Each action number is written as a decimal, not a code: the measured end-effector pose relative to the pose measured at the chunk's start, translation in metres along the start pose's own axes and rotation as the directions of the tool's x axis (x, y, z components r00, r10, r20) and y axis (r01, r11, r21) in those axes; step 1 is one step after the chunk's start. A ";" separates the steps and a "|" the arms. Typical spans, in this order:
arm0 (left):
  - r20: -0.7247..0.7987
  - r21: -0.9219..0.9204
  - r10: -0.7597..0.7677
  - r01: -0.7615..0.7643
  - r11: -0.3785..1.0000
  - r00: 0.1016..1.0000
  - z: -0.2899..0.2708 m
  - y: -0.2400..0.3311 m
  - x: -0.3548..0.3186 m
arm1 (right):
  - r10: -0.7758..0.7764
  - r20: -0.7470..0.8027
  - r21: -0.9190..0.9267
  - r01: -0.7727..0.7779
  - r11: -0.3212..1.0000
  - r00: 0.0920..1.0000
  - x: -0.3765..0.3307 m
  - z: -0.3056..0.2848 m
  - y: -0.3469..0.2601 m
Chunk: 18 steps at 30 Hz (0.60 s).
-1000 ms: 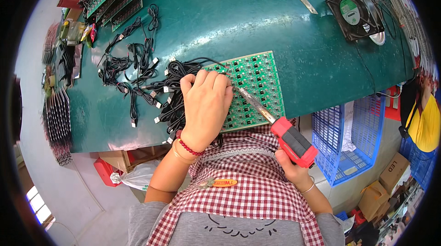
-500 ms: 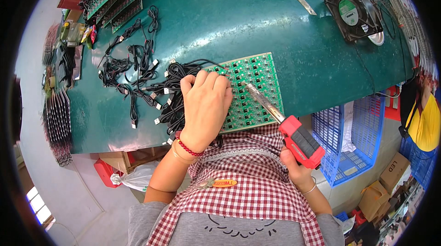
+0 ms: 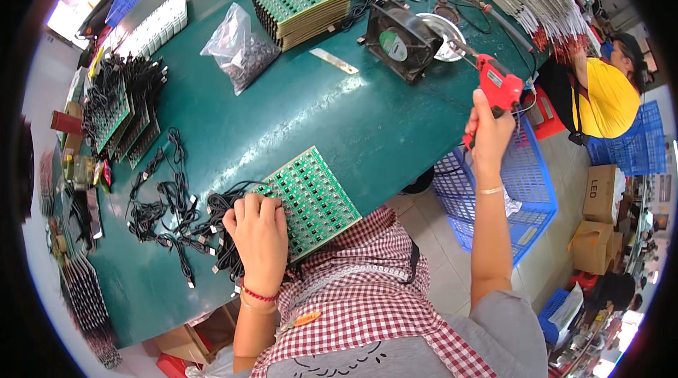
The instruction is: The person positions the wires of USB cables onto a circuit board by hand and solders them in place using a soldering gun.
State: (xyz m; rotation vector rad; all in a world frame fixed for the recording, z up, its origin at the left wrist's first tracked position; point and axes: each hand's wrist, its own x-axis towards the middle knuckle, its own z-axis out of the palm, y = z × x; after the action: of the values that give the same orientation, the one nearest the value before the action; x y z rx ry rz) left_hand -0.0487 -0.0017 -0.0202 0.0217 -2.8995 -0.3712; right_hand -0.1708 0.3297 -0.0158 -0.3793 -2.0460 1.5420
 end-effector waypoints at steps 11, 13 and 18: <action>0.121 0.146 -0.404 0.387 0.911 0.907 -0.039 -0.168 0.003 | 0.038 -0.072 0.352 -0.010 0.936 0.997 -0.042 0.000 -0.017; 0.009 0.200 -0.294 0.286 0.937 0.956 -0.033 -0.175 -0.001 | 0.044 -0.050 0.396 -0.020 0.918 0.998 -0.061 -0.007 -0.022; -0.117 -0.121 -0.386 0.372 0.920 0.915 -0.034 -0.176 0.011 | 0.109 0.056 0.468 -0.123 0.875 0.992 -0.088 -0.007 -0.039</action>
State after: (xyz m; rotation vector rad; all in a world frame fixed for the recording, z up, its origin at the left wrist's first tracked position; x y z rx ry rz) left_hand -0.0544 -0.1808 -0.0300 0.5795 -2.7241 -0.5503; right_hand -0.0918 0.2770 0.0001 -0.2934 -1.6108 2.0584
